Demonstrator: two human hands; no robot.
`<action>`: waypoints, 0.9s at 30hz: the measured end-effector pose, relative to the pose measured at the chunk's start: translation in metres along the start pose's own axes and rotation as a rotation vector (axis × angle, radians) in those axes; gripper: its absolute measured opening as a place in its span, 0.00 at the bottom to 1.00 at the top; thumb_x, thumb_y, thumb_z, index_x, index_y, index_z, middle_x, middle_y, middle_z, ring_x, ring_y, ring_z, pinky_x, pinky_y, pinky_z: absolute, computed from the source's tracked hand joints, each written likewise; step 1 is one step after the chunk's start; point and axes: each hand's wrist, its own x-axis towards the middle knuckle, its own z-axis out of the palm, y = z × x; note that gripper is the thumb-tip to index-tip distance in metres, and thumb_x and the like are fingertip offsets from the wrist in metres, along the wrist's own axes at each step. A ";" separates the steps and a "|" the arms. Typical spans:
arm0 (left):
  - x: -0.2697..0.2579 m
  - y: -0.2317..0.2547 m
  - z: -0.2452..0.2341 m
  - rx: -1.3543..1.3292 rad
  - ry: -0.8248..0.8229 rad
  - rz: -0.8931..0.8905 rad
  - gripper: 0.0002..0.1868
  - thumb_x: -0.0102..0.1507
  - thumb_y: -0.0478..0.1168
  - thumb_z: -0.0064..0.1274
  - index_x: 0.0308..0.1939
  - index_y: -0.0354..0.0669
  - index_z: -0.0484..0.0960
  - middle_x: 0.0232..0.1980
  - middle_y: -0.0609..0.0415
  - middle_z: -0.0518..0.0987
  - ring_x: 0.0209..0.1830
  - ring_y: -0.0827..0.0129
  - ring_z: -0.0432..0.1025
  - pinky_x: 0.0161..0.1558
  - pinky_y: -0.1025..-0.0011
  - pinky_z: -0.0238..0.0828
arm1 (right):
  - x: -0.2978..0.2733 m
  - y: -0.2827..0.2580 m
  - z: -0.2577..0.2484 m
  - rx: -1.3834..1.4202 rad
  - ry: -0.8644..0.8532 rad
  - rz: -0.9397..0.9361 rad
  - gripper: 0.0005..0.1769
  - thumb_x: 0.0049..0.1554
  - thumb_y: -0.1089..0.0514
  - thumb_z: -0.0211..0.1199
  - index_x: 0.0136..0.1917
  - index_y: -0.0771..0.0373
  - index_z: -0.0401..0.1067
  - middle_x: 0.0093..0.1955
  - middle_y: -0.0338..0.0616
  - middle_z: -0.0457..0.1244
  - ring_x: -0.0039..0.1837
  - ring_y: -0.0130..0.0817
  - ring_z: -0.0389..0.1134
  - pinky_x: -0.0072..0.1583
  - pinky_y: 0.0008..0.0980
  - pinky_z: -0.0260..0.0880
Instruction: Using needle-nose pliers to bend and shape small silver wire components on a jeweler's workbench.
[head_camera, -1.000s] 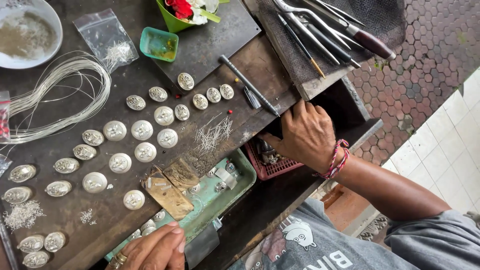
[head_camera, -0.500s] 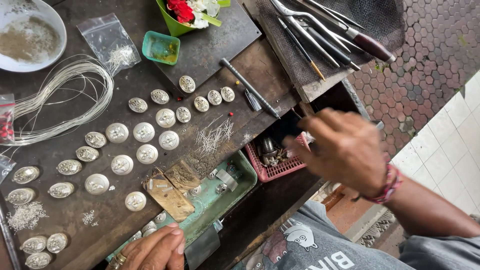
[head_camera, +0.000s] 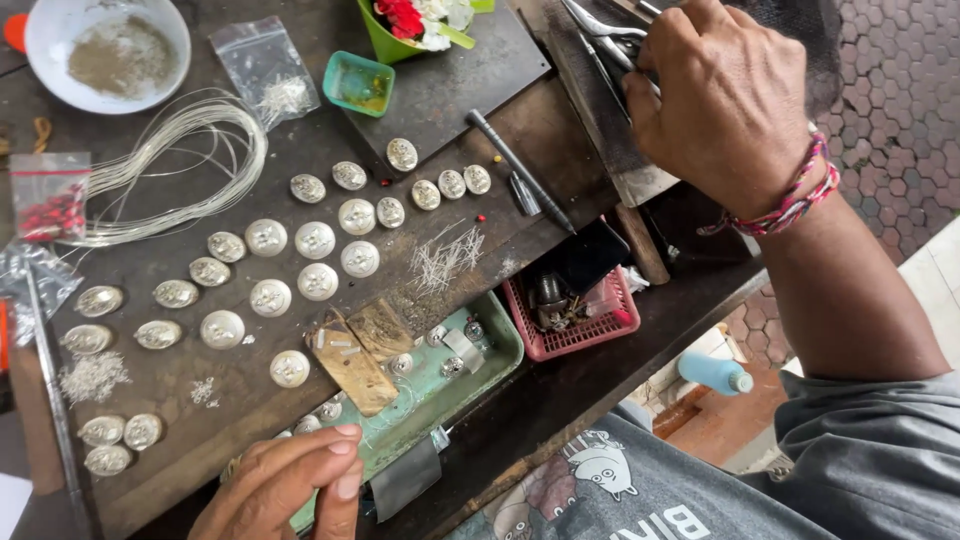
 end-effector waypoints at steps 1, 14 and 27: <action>0.003 0.007 -0.004 0.006 0.007 -0.005 0.11 0.55 0.32 0.47 0.40 0.52 0.75 0.39 0.64 0.78 0.29 0.80 0.72 0.39 0.80 0.69 | 0.001 0.001 0.000 0.007 0.005 -0.006 0.11 0.51 0.47 0.60 0.40 0.55 0.67 0.42 0.38 0.62 0.42 0.38 0.66 0.33 0.37 0.62; 0.024 0.010 -0.008 -0.173 0.241 0.087 0.03 0.55 0.32 0.46 0.28 0.37 0.75 0.30 0.51 0.78 0.24 0.76 0.71 0.15 0.83 0.41 | 0.008 0.023 0.028 0.659 -0.223 -0.066 0.13 0.63 0.61 0.58 0.39 0.68 0.60 0.37 0.49 0.53 0.46 0.41 0.58 0.49 0.37 0.58; 0.010 -0.011 -0.014 -0.894 0.016 -0.153 0.04 0.60 0.33 0.44 0.37 0.35 0.74 0.36 0.48 0.76 0.39 0.65 0.73 0.40 0.76 0.74 | -0.027 -0.147 -0.076 2.358 -0.894 -0.447 0.13 0.59 0.54 0.42 0.40 0.66 0.55 0.35 0.51 0.57 0.28 0.24 0.50 0.29 0.18 0.52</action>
